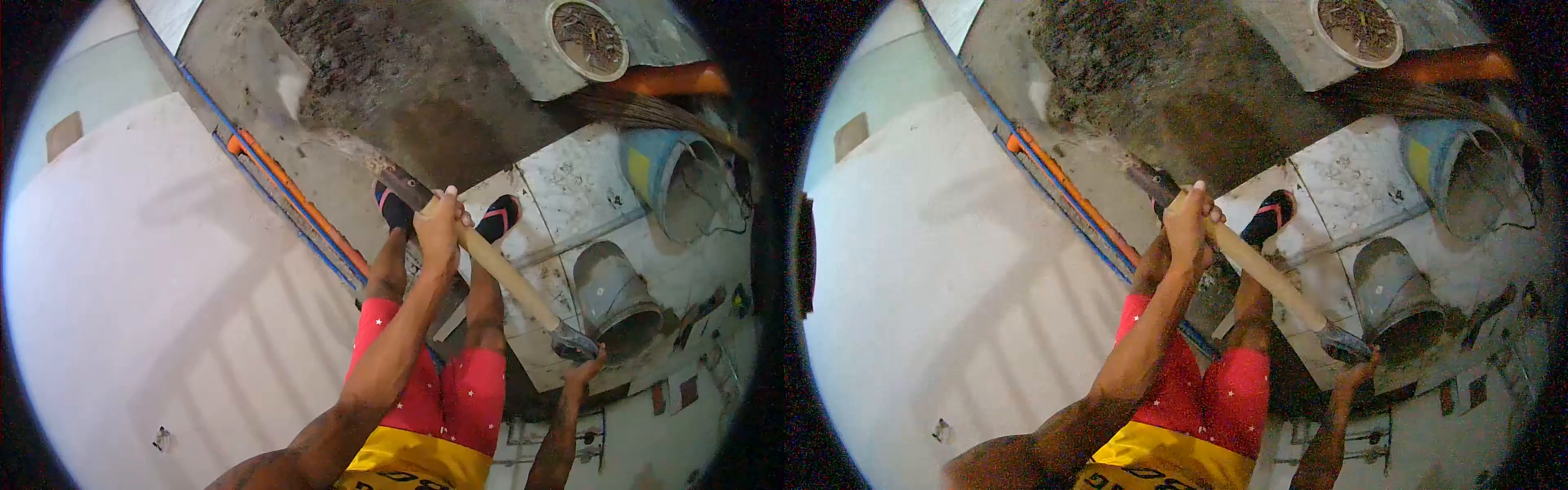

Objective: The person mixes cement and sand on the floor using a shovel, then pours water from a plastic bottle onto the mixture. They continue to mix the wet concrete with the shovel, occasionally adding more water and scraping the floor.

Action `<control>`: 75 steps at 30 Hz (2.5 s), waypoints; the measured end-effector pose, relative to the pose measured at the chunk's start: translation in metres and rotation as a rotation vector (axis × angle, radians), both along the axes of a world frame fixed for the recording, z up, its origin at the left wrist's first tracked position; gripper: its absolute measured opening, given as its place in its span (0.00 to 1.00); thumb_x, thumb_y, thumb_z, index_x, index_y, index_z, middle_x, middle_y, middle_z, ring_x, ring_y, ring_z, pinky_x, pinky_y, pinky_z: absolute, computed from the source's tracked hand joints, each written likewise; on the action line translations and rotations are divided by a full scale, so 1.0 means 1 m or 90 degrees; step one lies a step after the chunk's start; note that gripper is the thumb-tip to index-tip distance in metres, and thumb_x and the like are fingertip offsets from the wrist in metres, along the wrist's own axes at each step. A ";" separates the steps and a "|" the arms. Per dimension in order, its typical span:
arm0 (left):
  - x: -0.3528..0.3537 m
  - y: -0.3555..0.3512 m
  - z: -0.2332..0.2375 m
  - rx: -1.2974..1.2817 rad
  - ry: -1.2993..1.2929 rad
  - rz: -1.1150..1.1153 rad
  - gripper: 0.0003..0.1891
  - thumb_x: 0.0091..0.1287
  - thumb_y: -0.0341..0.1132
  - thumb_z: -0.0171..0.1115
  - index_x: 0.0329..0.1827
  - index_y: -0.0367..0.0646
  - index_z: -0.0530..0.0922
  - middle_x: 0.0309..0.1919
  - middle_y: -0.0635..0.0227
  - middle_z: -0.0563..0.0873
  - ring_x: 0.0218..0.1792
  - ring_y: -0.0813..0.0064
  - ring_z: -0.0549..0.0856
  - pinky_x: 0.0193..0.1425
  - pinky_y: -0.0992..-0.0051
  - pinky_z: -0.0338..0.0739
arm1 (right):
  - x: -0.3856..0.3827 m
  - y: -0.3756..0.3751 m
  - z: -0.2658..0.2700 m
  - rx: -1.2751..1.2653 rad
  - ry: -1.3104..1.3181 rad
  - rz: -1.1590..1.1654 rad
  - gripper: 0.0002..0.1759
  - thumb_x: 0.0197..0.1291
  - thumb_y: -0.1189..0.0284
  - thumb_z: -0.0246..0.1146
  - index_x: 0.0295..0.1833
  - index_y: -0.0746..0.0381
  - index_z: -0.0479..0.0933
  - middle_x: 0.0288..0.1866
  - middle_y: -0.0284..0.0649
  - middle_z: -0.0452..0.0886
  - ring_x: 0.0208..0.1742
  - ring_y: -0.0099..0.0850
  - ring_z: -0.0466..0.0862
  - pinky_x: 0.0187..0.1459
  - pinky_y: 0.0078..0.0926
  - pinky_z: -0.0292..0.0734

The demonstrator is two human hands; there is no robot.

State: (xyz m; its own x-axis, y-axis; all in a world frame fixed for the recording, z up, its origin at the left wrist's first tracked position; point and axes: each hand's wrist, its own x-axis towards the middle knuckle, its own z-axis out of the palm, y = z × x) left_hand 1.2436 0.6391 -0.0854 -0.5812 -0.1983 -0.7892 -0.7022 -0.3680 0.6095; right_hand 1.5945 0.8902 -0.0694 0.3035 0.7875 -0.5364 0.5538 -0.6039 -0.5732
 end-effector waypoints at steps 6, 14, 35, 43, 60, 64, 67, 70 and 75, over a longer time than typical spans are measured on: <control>-0.013 -0.022 -0.158 -0.181 -0.201 0.081 0.09 0.58 0.32 0.62 0.26 0.44 0.69 0.17 0.71 0.71 0.17 0.78 0.73 0.20 0.75 0.70 | -0.075 -0.027 0.050 -0.076 -0.119 0.257 0.20 0.61 0.54 0.52 0.40 0.62 0.70 0.34 0.35 0.71 0.32 0.29 0.72 0.34 0.27 0.69; 0.004 -0.012 0.017 0.033 0.024 0.062 0.11 0.62 0.37 0.59 0.27 0.49 0.66 0.16 0.74 0.67 0.15 0.79 0.69 0.21 0.76 0.67 | 0.039 -0.014 0.044 0.156 -0.047 0.522 0.18 0.63 0.59 0.51 0.43 0.65 0.71 0.42 0.39 0.73 0.41 0.31 0.73 0.45 0.36 0.70; 0.006 -0.024 -0.004 0.473 -0.095 0.203 0.11 0.62 0.42 0.57 0.26 0.50 0.68 0.16 0.77 0.67 0.16 0.82 0.68 0.24 0.77 0.69 | -0.026 0.007 0.129 -0.165 -0.155 0.657 0.19 0.55 0.70 0.61 0.54 0.59 0.73 0.42 0.38 0.76 0.45 0.35 0.77 0.40 0.32 0.75; 0.012 -0.042 -0.106 0.276 -0.132 0.079 0.13 0.63 0.43 0.57 0.24 0.49 0.67 0.17 0.74 0.70 0.15 0.78 0.70 0.18 0.76 0.69 | 0.023 -0.028 0.180 -0.337 -0.092 0.240 0.14 0.50 0.72 0.66 0.42 0.62 0.72 0.31 0.35 0.75 0.32 0.28 0.76 0.36 0.30 0.74; -0.036 -0.071 -0.223 0.336 -0.245 -0.015 0.04 0.61 0.37 0.54 0.30 0.49 0.71 0.19 0.70 0.72 0.18 0.74 0.72 0.22 0.70 0.73 | -0.120 -0.153 0.123 -0.041 -0.153 0.119 0.21 0.61 0.59 0.56 0.47 0.68 0.75 0.35 0.38 0.74 0.34 0.27 0.74 0.37 0.24 0.75; -0.165 -0.155 -0.229 0.179 -0.253 0.028 0.05 0.62 0.35 0.54 0.30 0.48 0.68 0.17 0.75 0.67 0.16 0.77 0.70 0.19 0.77 0.67 | -0.177 -0.218 0.052 -0.164 0.007 -0.009 0.16 0.62 0.63 0.56 0.26 0.59 0.65 0.16 0.29 0.61 0.17 0.21 0.60 0.25 0.25 0.65; -0.158 -0.171 -0.214 0.178 -0.239 0.019 0.08 0.61 0.34 0.56 0.28 0.47 0.66 0.17 0.73 0.67 0.15 0.78 0.68 0.19 0.76 0.68 | -0.172 -0.231 0.060 -0.167 0.014 0.029 0.15 0.62 0.62 0.55 0.26 0.58 0.66 0.16 0.29 0.60 0.17 0.20 0.60 0.24 0.24 0.65; -0.118 -0.171 -0.169 0.044 -0.236 0.007 0.08 0.62 0.37 0.55 0.29 0.44 0.68 0.14 0.70 0.68 0.14 0.73 0.70 0.19 0.72 0.70 | -0.132 -0.213 0.067 -0.255 -0.051 -0.054 0.14 0.62 0.62 0.55 0.26 0.56 0.67 0.15 0.27 0.58 0.16 0.20 0.59 0.24 0.24 0.64; -0.106 -0.177 -0.058 0.240 -0.200 0.083 0.09 0.62 0.39 0.59 0.35 0.45 0.70 0.19 0.70 0.72 0.22 0.73 0.75 0.27 0.72 0.73 | 0.119 -0.141 0.047 -0.491 0.043 0.044 0.10 0.60 0.63 0.57 0.32 0.58 0.72 0.18 0.28 0.68 0.19 0.24 0.68 0.25 0.24 0.69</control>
State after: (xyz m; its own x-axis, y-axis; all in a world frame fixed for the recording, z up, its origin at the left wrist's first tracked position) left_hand 1.1375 0.4624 -0.1433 -0.2942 0.0784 -0.9525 -0.7638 -0.6183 0.1850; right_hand 1.7134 0.7491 -0.0227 0.2140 0.2002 -0.9561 0.5835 -0.8112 -0.0392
